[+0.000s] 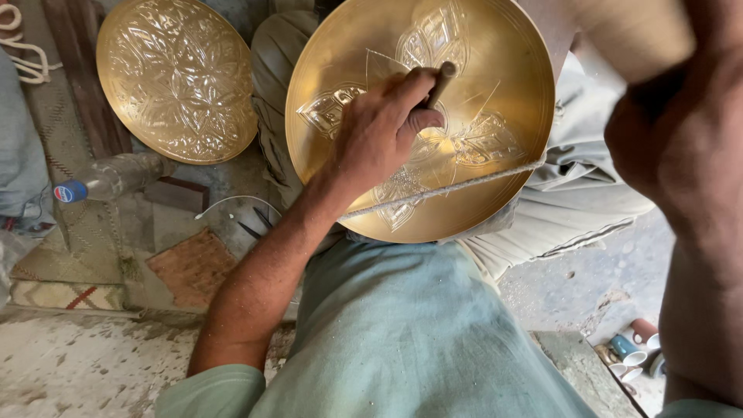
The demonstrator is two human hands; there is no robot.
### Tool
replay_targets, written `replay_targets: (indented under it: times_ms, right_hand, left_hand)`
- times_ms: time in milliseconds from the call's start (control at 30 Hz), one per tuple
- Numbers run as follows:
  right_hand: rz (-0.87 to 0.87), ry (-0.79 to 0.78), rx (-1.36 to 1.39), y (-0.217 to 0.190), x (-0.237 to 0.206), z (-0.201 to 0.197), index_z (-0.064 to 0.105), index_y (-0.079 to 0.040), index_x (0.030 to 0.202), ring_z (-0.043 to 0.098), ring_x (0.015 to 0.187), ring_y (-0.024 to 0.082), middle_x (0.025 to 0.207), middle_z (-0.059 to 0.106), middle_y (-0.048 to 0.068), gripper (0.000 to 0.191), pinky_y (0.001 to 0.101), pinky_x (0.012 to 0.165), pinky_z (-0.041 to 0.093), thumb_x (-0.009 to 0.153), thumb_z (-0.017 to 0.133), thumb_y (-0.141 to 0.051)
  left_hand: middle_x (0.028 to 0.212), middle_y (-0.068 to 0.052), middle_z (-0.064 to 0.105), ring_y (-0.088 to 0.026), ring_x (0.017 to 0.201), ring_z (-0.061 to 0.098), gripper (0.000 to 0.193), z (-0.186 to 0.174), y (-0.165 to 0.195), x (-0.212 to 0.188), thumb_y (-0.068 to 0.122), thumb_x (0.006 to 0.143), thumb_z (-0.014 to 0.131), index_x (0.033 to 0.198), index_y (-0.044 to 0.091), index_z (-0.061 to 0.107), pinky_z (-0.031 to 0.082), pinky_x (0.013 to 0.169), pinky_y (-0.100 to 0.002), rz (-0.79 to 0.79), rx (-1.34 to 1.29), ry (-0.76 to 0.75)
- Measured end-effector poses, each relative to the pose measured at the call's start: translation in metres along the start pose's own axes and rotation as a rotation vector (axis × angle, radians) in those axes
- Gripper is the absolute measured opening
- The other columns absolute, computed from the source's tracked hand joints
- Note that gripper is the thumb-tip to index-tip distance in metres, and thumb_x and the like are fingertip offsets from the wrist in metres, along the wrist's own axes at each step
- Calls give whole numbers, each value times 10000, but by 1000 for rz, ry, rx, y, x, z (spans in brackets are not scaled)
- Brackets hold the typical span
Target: The person sits on the floor holding a small punch against a brass plate with floral designs and strikes the punch with a wooden mallet, working the design across the plate surface. A second finished brass plate rests beside them on the floor.
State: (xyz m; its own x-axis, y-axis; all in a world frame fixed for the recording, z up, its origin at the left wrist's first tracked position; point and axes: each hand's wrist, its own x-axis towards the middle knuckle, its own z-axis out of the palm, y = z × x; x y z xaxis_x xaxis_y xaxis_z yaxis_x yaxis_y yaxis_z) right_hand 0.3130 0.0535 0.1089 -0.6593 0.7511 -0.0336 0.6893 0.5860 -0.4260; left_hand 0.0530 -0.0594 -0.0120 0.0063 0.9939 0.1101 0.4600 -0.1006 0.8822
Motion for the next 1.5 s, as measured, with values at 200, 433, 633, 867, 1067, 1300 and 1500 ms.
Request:
replay_targets:
  times_ms: [200,433,633,867,1067,1300,1500]
  right_hand:
    - [43,-11,-275,29,-39,32,570,-7,1235,650,984,274,1078,645,157,377,335,894,577,901,526,163]
    - [326,137,152,15,-60,49,527,38,1264,661,941,211,1075,659,138,429,291,797,547,852,505,155]
    - [280,290,370,-7,-50,52,459,20,1327,642,921,204,1090,655,110,504,289,828,571,843,547,127]
    - [347,214,222,-18,-48,49,536,38,1265,661,811,219,953,669,96,423,315,722,555,847,586,84]
    - [270,168,338,13,-79,48,472,67,1291,667,965,216,1105,649,146,425,295,852,585,880,470,173]
    - [241,184,218,55,-98,60,471,90,1428,582,841,263,1138,603,243,582,300,697,468,855,451,191]
    - [89,207,269,51,-71,62,534,98,1221,633,1113,327,1260,598,262,234,347,982,580,1016,536,211]
  left_hand:
    - [916,-100,700,-312,858,724,281,-8,0,19,151,960,768,1150,73,577,504,715,-460,43,9,-177]
    - [900,-98,722,-294,840,747,314,-4,0,31,109,918,776,1174,84,594,521,688,-461,35,18,-276]
    - [872,-71,730,-232,795,766,277,0,-3,31,126,952,742,1194,101,610,540,650,-425,-51,9,-341]
    - [910,-93,735,-246,820,767,258,2,-11,23,118,955,719,1189,89,615,546,660,-425,19,24,-285]
    - [913,-121,685,-286,796,725,330,-7,-12,13,217,1016,768,1192,63,535,525,676,-433,-10,-22,-49]
    - [953,-123,677,-369,866,691,333,-14,-4,15,184,989,770,1171,69,516,484,695,-486,18,-16,-97]
    - [939,-92,699,-327,873,727,291,-16,0,22,134,980,735,1163,71,517,494,671,-483,14,14,-163]
